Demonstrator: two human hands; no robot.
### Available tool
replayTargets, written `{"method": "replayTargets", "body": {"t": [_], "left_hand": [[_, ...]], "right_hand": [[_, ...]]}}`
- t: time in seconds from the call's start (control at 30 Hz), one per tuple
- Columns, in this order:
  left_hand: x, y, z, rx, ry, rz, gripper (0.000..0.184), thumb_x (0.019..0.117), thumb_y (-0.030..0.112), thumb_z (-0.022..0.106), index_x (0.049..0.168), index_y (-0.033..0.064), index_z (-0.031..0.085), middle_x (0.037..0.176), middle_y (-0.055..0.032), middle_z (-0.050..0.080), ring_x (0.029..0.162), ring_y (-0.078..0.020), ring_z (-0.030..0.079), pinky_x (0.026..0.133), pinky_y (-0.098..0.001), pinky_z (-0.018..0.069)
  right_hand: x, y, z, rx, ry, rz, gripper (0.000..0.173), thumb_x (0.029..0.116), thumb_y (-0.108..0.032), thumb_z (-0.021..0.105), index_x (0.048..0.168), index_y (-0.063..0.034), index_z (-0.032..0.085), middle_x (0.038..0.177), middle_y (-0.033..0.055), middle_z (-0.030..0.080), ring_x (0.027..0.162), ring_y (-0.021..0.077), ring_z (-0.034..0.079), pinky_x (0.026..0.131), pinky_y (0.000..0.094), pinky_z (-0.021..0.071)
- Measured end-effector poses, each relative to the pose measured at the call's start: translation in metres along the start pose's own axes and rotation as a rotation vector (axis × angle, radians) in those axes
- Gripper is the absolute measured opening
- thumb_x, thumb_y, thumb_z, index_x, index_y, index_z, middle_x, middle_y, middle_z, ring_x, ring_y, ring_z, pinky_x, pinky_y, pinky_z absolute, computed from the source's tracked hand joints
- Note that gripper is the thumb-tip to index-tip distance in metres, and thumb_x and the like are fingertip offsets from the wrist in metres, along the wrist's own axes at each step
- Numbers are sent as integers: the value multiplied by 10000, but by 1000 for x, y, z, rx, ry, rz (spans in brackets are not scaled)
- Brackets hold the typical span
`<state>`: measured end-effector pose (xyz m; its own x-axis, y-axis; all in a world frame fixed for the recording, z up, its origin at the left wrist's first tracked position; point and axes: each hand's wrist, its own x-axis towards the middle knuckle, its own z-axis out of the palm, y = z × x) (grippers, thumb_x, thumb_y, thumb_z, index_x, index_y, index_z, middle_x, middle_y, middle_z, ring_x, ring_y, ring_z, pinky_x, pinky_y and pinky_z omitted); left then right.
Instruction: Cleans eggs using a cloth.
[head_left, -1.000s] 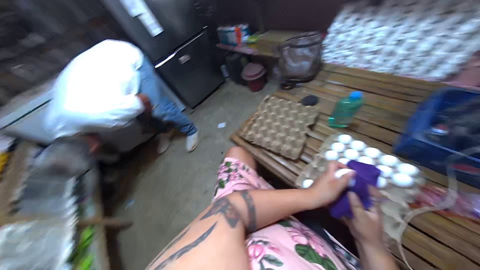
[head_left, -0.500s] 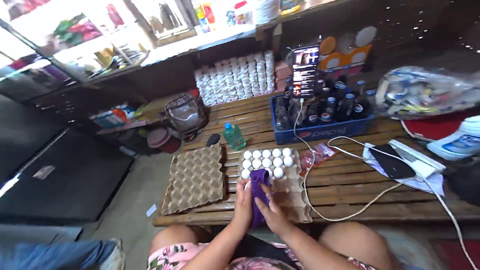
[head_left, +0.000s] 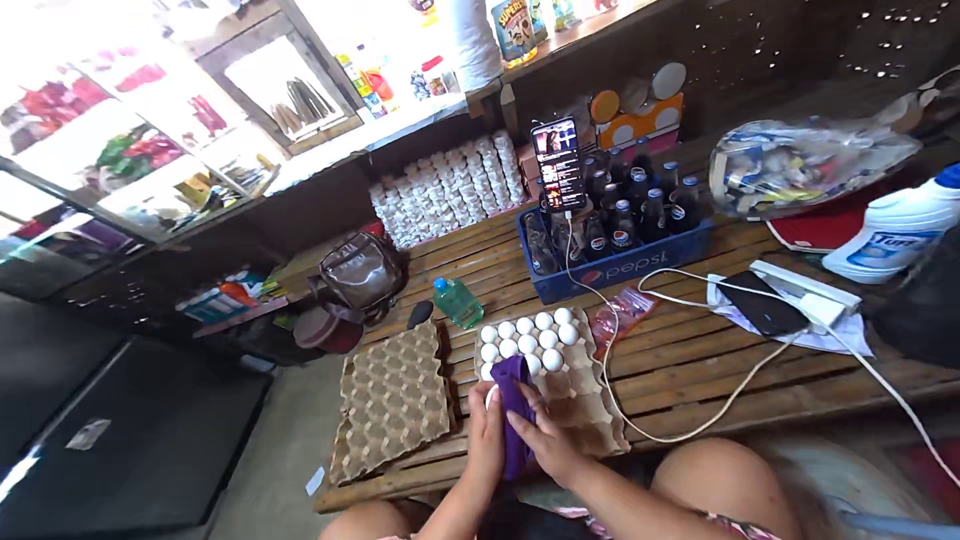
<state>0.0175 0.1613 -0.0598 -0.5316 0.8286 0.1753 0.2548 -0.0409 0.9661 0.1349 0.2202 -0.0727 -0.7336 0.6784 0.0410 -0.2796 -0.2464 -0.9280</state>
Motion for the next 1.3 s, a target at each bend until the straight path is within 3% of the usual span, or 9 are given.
{"method": "replayTargets", "body": {"t": [0.07, 0.27, 0.37, 0.53, 0.73, 0.83, 0.97, 1.1, 1.3], "left_hand": [[0, -3, 2, 49, 18, 32, 397, 1067, 253, 378, 1260, -90, 426, 1073, -127, 622, 965, -91, 652, 880, -289, 567], [-20, 4, 7, 355, -211, 44, 481, 1061, 357, 453, 1274, -72, 497, 937, -118, 670, 818, -152, 676, 773, -394, 592], [-15, -2, 5, 260, -209, 23, 404, 1063, 293, 427, 1245, -64, 485, 858, -68, 627, 750, -108, 637, 713, -327, 575], [-2, -5, -2, 149, -35, -10, 423, 1064, 259, 368, 1273, -99, 451, 1075, -150, 631, 969, -119, 656, 884, -318, 565], [-18, 4, 4, 341, -196, 54, 445, 1060, 318, 455, 1260, -78, 489, 950, -128, 656, 825, -150, 667, 773, -377, 587], [-22, 11, 6, 409, -268, 92, 449, 1058, 340, 463, 1264, -56, 514, 922, -113, 673, 816, -154, 676, 770, -393, 590], [-11, 7, 3, 311, -200, 93, 397, 1062, 280, 437, 1239, -72, 491, 918, -94, 644, 804, -102, 654, 758, -315, 581], [0, 7, -2, 239, -60, 21, 427, 1063, 250, 384, 1291, -106, 445, 1063, -160, 634, 949, -129, 661, 868, -327, 572], [-8, 4, -1, 359, -156, 59, 478, 1072, 319, 393, 1294, -99, 465, 1051, -158, 670, 940, -149, 687, 866, -376, 589]], "right_hand": [[0, 3, 1, 6, -9, -9, 619, 1019, -284, 560, 1541, -31, 346, 1556, 195, 375, 1402, 155, 440, 1154, 327, 403], [9, -13, -9, 308, 237, 281, 498, 1029, -372, 542, 1436, -91, 479, 1224, 117, 665, 1078, 176, 668, 941, 388, 561], [6, -11, -9, 264, 193, 242, 522, 1036, -371, 522, 1470, -94, 435, 1285, 103, 633, 1118, 147, 648, 965, 355, 548], [-1, -3, -2, 38, 0, 77, 661, 1017, -346, 556, 1564, -60, 317, 1572, 189, 364, 1402, 185, 451, 1148, 370, 415], [7, -12, -9, 290, 194, 252, 520, 1025, -354, 553, 1468, -100, 453, 1287, 112, 637, 1123, 163, 649, 970, 374, 545], [8, -17, -14, 392, 220, 328, 477, 1040, -381, 524, 1430, -111, 478, 1175, 111, 674, 1043, 177, 672, 916, 383, 562], [3, -14, -11, 305, 146, 240, 514, 1045, -405, 492, 1463, -113, 426, 1256, 94, 647, 1109, 149, 655, 967, 365, 549], [-3, -7, -3, 130, 11, 105, 641, 1021, -337, 563, 1550, -72, 316, 1537, 150, 421, 1344, 154, 509, 1114, 362, 453], [2, -2, -5, 118, 124, 59, 538, 1015, -308, 581, 1453, -28, 443, 1391, 134, 552, 1232, 123, 582, 1057, 319, 493]]}}
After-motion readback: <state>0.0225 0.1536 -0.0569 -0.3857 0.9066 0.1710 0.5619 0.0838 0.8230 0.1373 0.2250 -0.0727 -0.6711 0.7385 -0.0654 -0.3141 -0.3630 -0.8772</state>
